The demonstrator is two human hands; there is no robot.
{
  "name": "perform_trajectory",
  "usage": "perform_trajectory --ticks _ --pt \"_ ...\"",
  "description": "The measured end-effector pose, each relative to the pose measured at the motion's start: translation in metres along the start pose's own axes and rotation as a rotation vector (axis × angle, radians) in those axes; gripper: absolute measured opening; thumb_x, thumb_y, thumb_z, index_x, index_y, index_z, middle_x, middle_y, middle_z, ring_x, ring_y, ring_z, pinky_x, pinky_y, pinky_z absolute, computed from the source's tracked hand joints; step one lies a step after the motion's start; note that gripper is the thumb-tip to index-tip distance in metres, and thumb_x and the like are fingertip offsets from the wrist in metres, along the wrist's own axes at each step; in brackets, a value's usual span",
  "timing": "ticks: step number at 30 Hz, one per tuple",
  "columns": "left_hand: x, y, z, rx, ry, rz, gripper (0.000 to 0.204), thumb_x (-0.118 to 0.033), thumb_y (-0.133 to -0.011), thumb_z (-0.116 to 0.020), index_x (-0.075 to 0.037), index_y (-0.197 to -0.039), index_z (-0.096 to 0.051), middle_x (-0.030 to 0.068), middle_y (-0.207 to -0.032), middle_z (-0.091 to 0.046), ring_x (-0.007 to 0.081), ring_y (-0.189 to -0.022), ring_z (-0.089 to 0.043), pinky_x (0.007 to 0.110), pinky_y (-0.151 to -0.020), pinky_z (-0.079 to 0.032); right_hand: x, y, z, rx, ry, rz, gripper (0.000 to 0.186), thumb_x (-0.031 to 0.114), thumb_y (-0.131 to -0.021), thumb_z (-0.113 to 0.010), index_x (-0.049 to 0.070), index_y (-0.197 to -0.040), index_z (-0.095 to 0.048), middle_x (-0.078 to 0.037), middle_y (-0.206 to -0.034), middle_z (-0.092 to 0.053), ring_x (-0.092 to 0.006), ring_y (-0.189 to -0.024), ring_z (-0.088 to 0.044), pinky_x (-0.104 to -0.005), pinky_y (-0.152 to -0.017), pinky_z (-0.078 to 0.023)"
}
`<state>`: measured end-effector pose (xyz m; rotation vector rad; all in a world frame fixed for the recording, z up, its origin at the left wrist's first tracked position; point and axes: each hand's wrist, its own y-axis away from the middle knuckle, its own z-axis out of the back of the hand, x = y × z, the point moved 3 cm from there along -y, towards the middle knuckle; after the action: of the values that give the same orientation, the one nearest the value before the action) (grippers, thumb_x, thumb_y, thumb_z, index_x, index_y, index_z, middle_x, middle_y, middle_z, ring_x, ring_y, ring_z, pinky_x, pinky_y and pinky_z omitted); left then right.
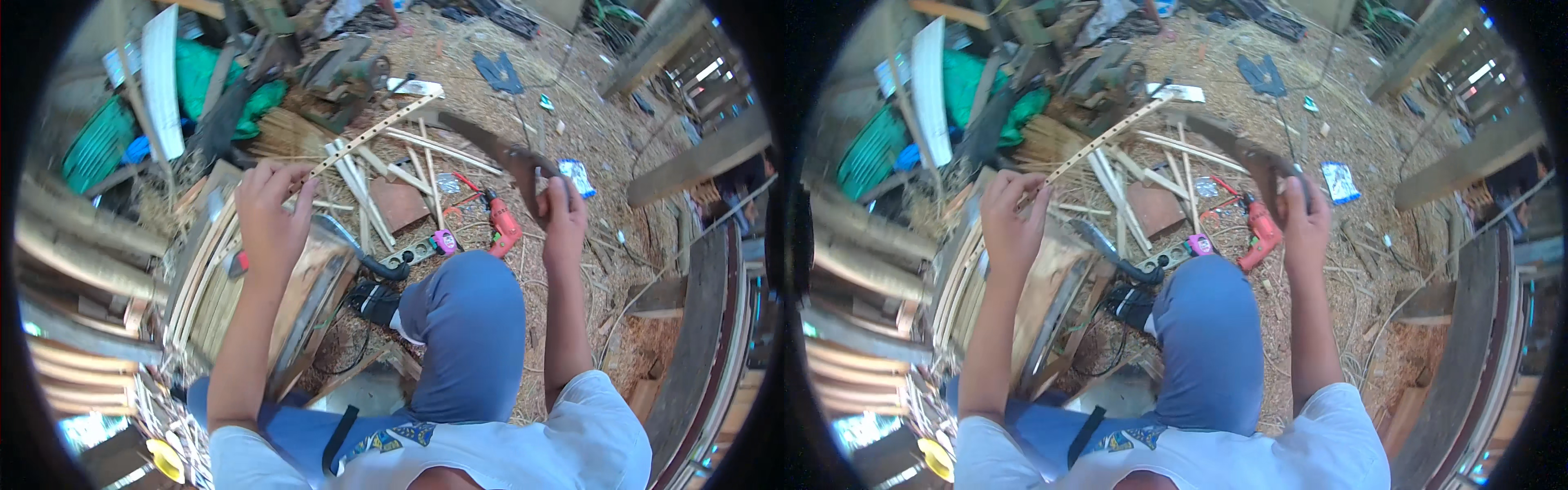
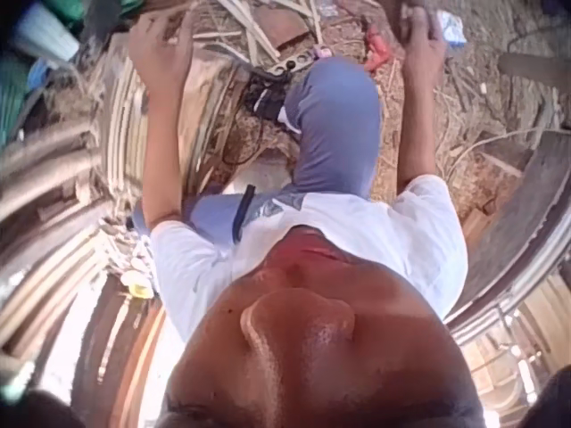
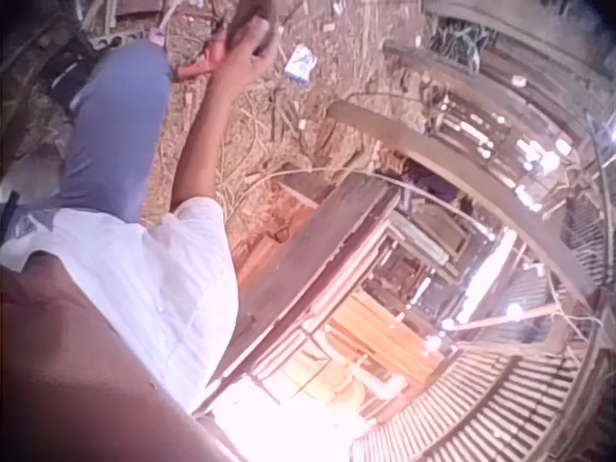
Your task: The person measures a wooden strip using a tape measure, marks it with a pencil, and then cuts the wood using a hand saw.
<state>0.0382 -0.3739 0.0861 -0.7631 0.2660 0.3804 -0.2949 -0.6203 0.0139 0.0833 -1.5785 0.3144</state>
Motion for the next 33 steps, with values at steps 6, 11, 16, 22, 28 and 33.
perform_trajectory --ticks 6,11,16,22,28,33 --pt "0.017 0.054 0.084 0.016 -0.041 0.132 0.013 -0.01 -0.085 -0.083 -0.003 -0.095 -0.077 0.0095 -0.087 -0.067 0.0286 -0.087 -0.065 0.04 -0.079 -0.051 0.111 0.036 -0.028 0.133 -0.232 0.118 0.029 0.026 -0.108 -0.066 0.0 -0.121 -0.068 0.001 -0.089 -0.061 -0.0081 -0.079 -0.051 -0.0241 -0.07 -0.04" --pt "0.032 0.117 0.108 0.044 0.083 0.428 0.016 -0.012 -0.084 -0.084 -0.004 -0.096 -0.079 0.0114 -0.087 -0.068 0.0314 -0.083 -0.065 0.042 -0.08 -0.051 0.166 0.069 -0.049 0.237 -0.243 0.117 0.032 0.026 -0.105 -0.07 0.001 -0.124 -0.066 -0.002 -0.092 -0.065 -0.0097 -0.077 -0.054 -0.0233 -0.072 -0.044" --pt "0.029 0.165 0.095 0.027 0.11 0.387 0.012 -0.011 -0.084 -0.081 -0.003 -0.093 -0.077 0.0142 -0.09 -0.069 0.0336 -0.087 -0.067 0.046 -0.082 -0.052 0.188 0.122 -0.081 0.341 -0.332 0.14 0.02 0.02 -0.105 -0.067 0.003 -0.115 -0.064 -0.005 -0.091 -0.065 -0.0116 -0.069 -0.056 -0.0266 -0.067 -0.047" --pt "0.039 0.175 0.069 0.072 0.131 0.31 0.013 -0.014 -0.084 -0.082 -0.005 -0.092 -0.077 0.0129 -0.092 -0.069 0.0342 -0.091 -0.067 0.047 -0.082 -0.052 0.173 0.177 -0.126 0.429 -0.452 -0.149 0.019 0.02 -0.106 -0.067 0.005 -0.104 -0.056 -0.001 -0.074 -0.052 -0.0117 -0.053 -0.052 -0.0284 -0.045 -0.04" --pt "0.046 0.168 0.066 -0.001 0.08 0.282 0.014 -0.015 -0.083 -0.082 -0.006 -0.092 -0.076 0.012 -0.09 -0.069 0.034 -0.092 -0.066 0.047 -0.083 -0.052 0.147 0.22 -0.158 0.424 -0.331 -0.112 0.021 0.021 -0.107 -0.067 0.005 -0.096 -0.059 0.002 -0.067 -0.049 -0.008 -0.053 -0.047 -0.026 -0.046 -0.037" --pt "0.044 0.163 0.081 -0.015 0.095 0.302 0.014 -0.016 -0.082 -0.082 -0.006 -0.09 -0.077 0.0119 -0.088 -0.07 0.034 -0.092 -0.067 0.048 -0.083 -0.052 0.135 0.234 -0.169 0.508 -0.389 -0.114 0.028 0.026 -0.109 -0.064 0.006 -0.09 -0.056 0.002 -0.066 -0.047 -0.0083 -0.052 -0.043 -0.0258 -0.048 -0.034"
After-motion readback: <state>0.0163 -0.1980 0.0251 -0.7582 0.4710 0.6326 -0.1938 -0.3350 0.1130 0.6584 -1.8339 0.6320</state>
